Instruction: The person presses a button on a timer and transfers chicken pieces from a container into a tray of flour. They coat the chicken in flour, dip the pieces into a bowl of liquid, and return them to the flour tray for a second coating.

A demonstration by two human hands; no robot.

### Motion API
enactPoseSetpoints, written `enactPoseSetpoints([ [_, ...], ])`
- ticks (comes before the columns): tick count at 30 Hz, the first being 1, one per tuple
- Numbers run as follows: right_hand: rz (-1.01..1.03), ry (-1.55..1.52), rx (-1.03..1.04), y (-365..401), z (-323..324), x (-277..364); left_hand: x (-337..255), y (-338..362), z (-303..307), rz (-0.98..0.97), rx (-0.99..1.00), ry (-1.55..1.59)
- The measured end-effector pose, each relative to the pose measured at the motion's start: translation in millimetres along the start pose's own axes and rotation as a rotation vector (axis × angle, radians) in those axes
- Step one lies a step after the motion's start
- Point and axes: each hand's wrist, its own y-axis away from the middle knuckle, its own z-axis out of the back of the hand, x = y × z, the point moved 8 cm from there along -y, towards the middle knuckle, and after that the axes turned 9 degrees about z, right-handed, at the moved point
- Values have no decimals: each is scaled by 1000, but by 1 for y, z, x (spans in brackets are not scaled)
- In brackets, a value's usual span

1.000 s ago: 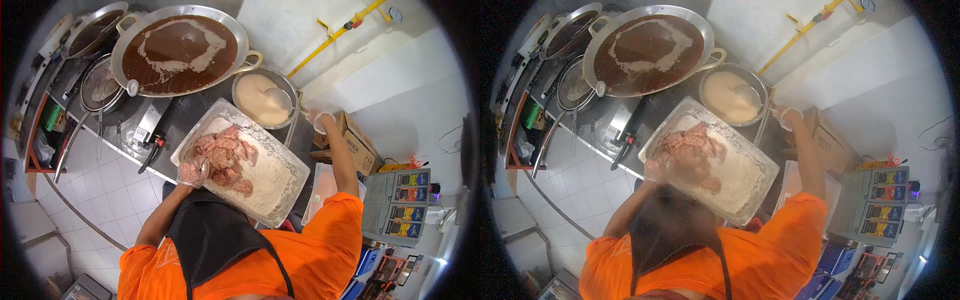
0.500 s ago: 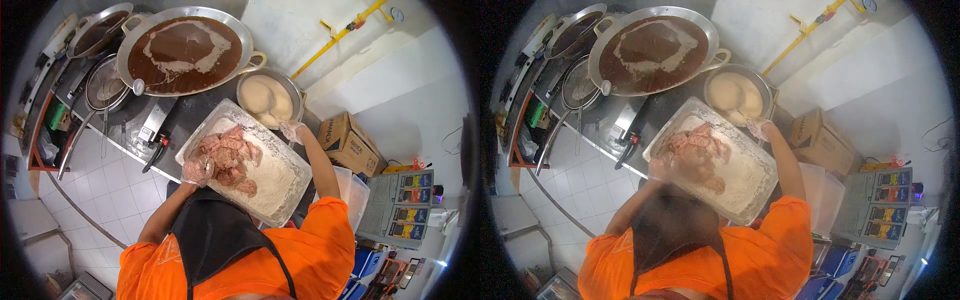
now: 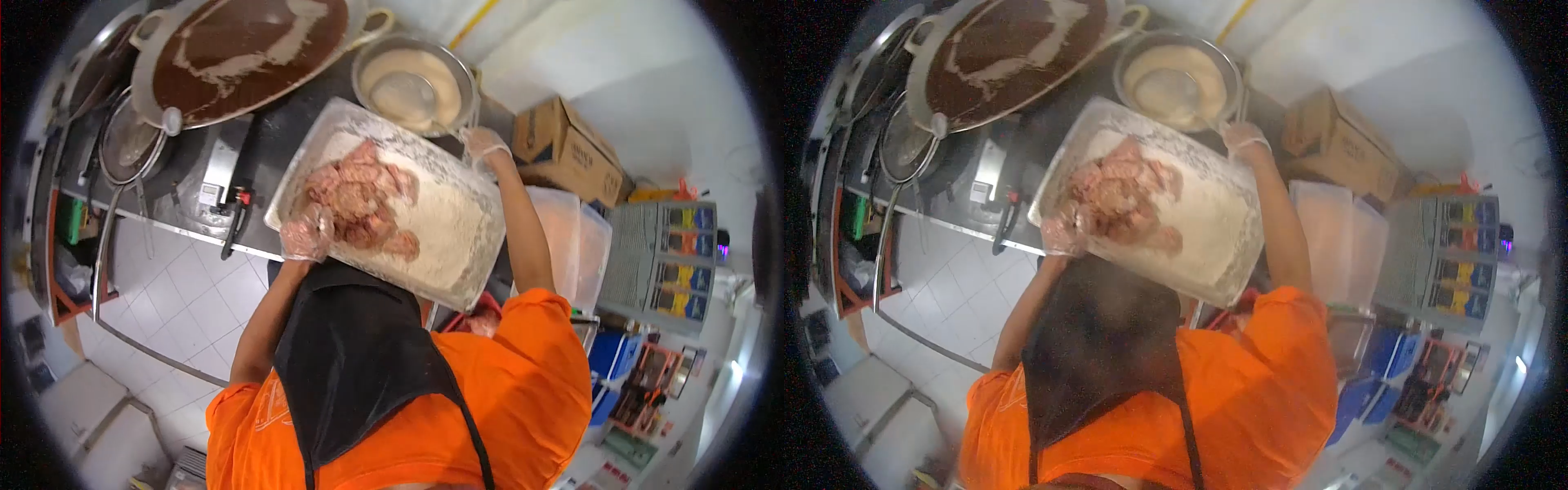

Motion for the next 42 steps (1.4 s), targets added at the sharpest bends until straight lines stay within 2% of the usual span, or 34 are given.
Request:
enactPoseSetpoints([
  [2, -340, 260, -389, 69, 92, 77, -2, 0, 0, -2, 20, 32],
  [3, -354, 257, -379, 84, 81, 81, 0, -1, 1, 13, 3, 54],
  [5, -219, 424, -493, 99, 67, 100, 2, 1, -4, -1, 27, 11],
  [7, -254, 277, -70, 87, -28, 65, 2, -1, -6, -19, 40, -39],
  [8, -258, 272, -68, 84, -41, 64, 2, -2, -5, -6, 45, -6],
  [10, -414, 25, 412, 93, -109, 59, -1, -1, -4, 2, 65, 25],
  [11, -419, 14, 419, 99, -168, 44, -5, -3, -1, -10, 47, 12],
  [13, -308, 124, -251, 81, -218, 11, -7, -4, 1, -30, 40, 35],
  [14, -309, 121, -247, 81, -214, 22, -8, -5, 2, -29, 44, 35],
  [16, -405, 98, 32, 91, -207, 61, -12, -5, 4, -2, 79, -9],
  [17, -411, 98, 32, 101, -179, 82, -11, -5, 2, -7, 81, -5],
  [19, -214, -125, 240, 113, -154, 129, -10, -5, 5, -60, 11, 35],
  [20, -215, -122, 244, 112, -157, 123, -9, -5, 4, -57, 12, 39],
  [22, -379, -233, 203, 108, -173, 80, -3, -7, -8, 15, 168, -52],
  [23, -375, -232, 210, 98, -192, 56, -6, -11, -6, 22, 171, -52],
  [24, -223, -19, 16, 77, -196, 36, -8, -14, -18, 77, 358, -94],
  [25, -70, 191, -179, 70, -178, 46, -10, -11, -33, 130, 547, -136],
  [26, -69, 184, -174, 67, -184, 48, -18, -8, -38, 132, 554, -140],
  [28, -185, 355, 115, 62, -171, 81, -48, 0, -54, -10, 689, -159],
  [29, -127, 428, 119, 74, -175, 101, -56, 0, -60, -10, 683, -162],
  [31, -67, 217, 204, 93, -191, 124, -82, 24, -89, -193, 890, -39],
  [32, -69, 214, 202, 104, -199, 125, -82, 29, -103, -195, 891, -41],
  [34, -4, -122, 43, 122, -207, 128, -95, 61, -130, -398, 1177, -88],
  [35, 88, 42, 57, 125, -207, 124, -98, 70, -143, -374, 1351, -164],
  [36, 87, 26, 61, 127, -219, 109, -99, 72, -164, -371, 1366, -170],
  [38, -321, 79, 52, 127, -260, 40, -105, 127, -206, -1205, 1410, -332],
  [39, -373, -76, -36, 126, -274, 30, -98, 140, -218, -1197, 1424, -334],
  [42, -345, -125, 35, 115, -293, 55, -92, 134, -236, -833, 1247, 80],
])
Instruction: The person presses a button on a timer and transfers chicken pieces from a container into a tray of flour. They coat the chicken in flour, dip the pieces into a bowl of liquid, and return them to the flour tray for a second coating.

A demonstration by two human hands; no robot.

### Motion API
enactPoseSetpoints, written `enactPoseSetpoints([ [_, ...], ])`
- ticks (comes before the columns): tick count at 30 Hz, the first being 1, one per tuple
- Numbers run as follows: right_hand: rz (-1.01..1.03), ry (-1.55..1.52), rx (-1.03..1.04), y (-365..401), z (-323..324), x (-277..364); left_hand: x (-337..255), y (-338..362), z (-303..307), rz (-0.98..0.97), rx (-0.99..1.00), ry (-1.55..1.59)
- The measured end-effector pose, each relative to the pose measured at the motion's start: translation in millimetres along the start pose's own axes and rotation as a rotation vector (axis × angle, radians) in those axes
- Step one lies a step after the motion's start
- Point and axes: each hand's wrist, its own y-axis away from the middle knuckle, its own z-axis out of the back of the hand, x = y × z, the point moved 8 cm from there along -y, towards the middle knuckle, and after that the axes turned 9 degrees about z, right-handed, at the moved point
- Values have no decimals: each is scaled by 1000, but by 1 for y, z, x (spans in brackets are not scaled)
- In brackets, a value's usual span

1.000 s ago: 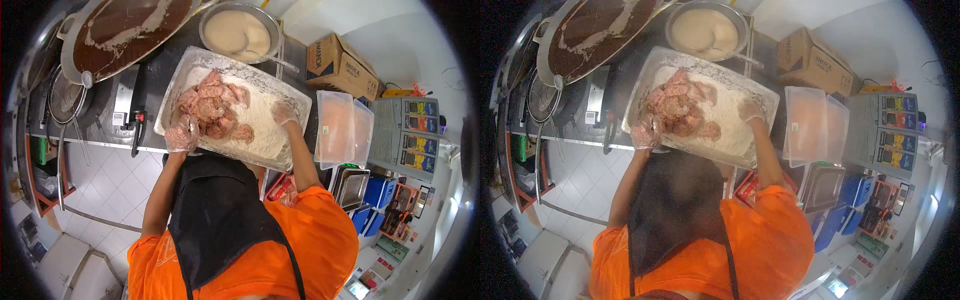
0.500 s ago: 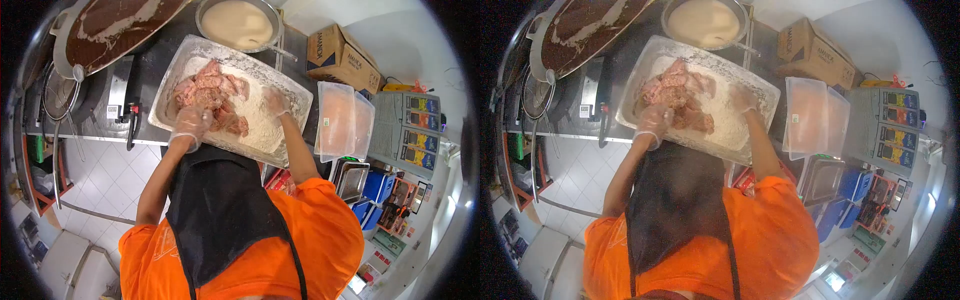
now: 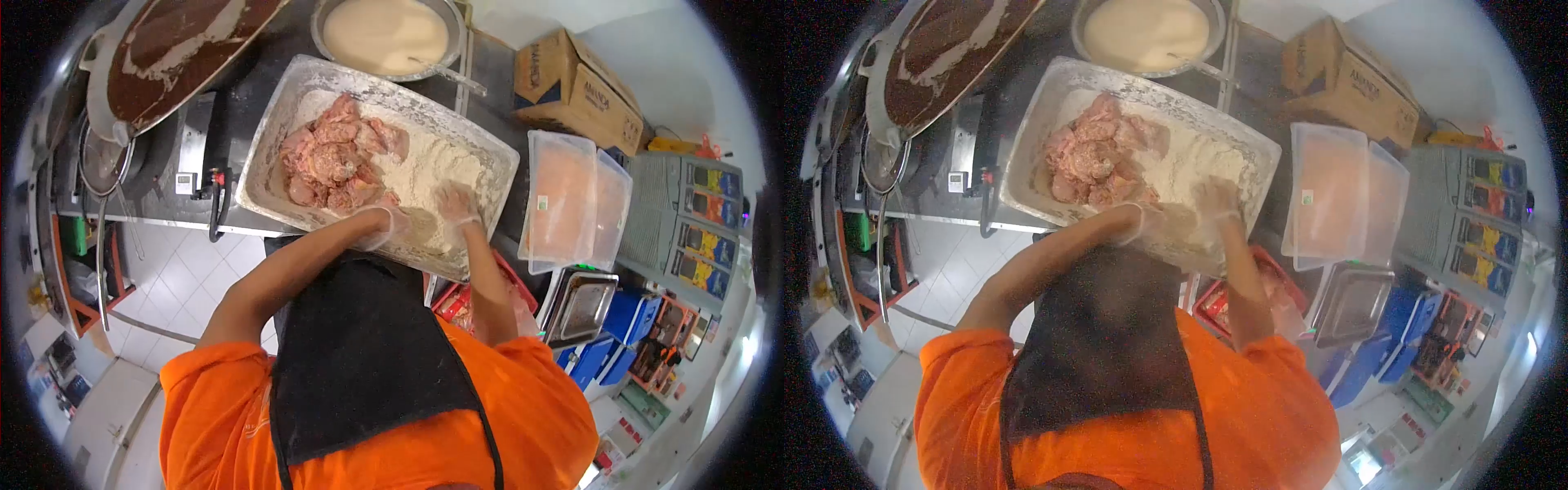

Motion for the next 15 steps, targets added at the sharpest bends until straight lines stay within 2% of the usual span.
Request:
enactPoseSetpoints([
  [2, 107, 100, -35, 22, 38, 36, 2, -45, -39, 177, 89, 157],
  [4, 213, 192, -68, 40, 56, 63, 4, -40, -28, 244, 46, 165],
  [5, 228, 89, -42, 40, 58, 65, -3, -48, -18, 278, 12, 162],
  [7, 248, -8, -27, 44, 59, 71, -26, -60, -3, 327, -53, 149],
  [9, 97, -124, -172, 48, 66, 64, -37, -58, 12, 363, -120, 128],
  [10, 106, -120, -181, 45, 53, 63, -38, -59, 23, 381, -152, 122],
  [12, 58, -656, -450, 21, -17, 26, -38, -40, 33, 423, -215, 123],
  [13, 89, -796, -279, -16, -88, -16, -39, -32, 39, 448, -245, 129],
  [14, 107, -791, -274, 16, -64, 11, -35, -38, 56, 474, -279, 131],
  [15, -175, -1038, -246, 22, -39, 10, -38, -20, 53, 499, -315, 133],
])
